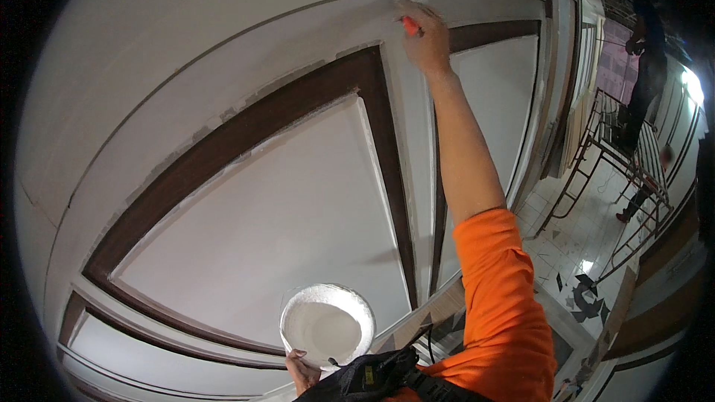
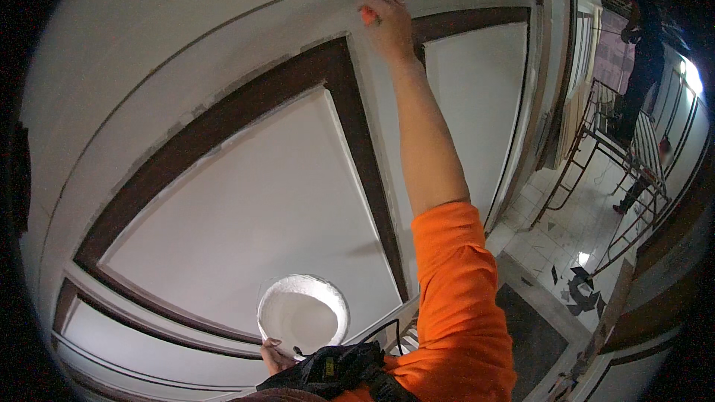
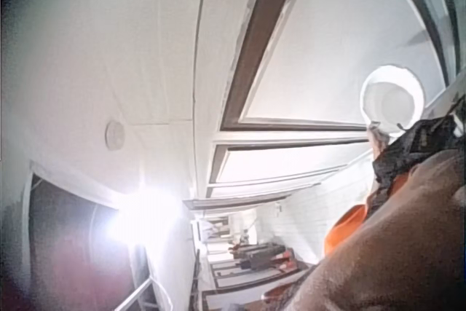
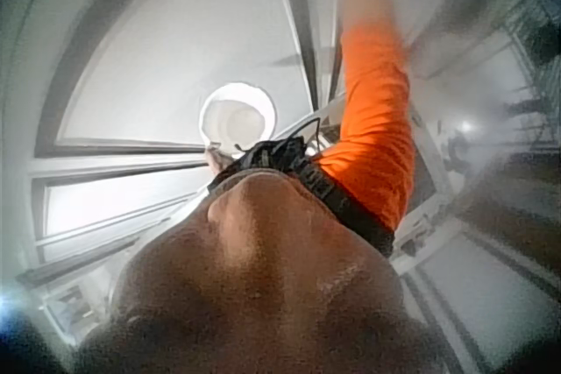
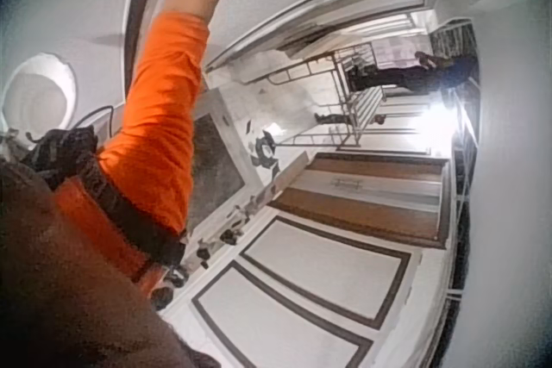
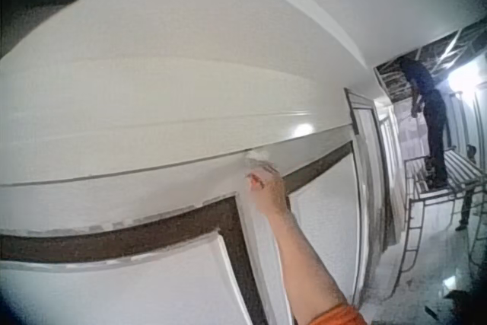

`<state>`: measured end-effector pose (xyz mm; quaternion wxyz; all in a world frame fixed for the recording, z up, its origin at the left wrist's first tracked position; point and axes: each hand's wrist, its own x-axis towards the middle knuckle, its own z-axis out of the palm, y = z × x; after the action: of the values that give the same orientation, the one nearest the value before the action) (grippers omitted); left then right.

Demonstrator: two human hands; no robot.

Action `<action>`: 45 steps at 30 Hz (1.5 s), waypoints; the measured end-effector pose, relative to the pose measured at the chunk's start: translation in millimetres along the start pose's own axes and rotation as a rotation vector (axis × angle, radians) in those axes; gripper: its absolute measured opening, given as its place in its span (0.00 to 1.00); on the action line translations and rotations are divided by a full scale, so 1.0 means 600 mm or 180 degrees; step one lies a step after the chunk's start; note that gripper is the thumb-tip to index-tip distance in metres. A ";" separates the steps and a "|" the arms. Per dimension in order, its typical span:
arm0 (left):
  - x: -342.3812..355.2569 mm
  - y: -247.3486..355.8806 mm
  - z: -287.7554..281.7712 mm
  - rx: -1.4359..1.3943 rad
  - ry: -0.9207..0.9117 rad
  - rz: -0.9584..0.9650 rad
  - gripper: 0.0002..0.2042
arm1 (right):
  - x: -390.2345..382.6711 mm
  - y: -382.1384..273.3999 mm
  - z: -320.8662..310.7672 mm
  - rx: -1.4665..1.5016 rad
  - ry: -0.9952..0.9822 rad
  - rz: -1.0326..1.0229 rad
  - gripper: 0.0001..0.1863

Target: The person stands on a ladder and uses a paint brush to apply white paint from a bucket onto the ceiling trim and panels.

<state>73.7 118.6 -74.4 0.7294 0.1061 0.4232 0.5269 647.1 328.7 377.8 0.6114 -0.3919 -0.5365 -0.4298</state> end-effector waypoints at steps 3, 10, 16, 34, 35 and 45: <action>-0.006 -0.002 0.000 -0.0019 0.0025 0.0007 0.34 | -0.008 -0.051 -0.003 0.0366 -0.0218 -0.0190 0.15; -0.008 -0.010 -0.001 0.0006 -0.0219 0.0161 0.36 | -0.013 0.036 -0.082 0.0548 0.0003 0.0590 0.15; -0.031 -0.002 0.044 0.0207 -0.0040 0.0173 0.30 | 0.020 0.064 -0.050 0.0278 0.0247 0.0415 0.15; -0.027 -0.008 0.017 0.0086 0.0025 0.0399 0.35 | 0.013 0.045 -0.050 -0.0087 0.0003 0.0900 0.08; -0.021 -0.005 0.010 0.0092 0.0027 0.0371 0.35 | 0.010 0.031 -0.036 -0.0086 -0.0002 0.0908 0.08; -0.023 0.008 0.022 0.0085 -0.0223 -0.0001 0.33 | -0.048 -0.149 -0.033 0.1470 -0.0772 0.0466 0.10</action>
<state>78.8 112.6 -55.9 0.7424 0.1342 0.4044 0.5170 567.2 284.3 348.4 0.6454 -0.3284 -0.6598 -0.2006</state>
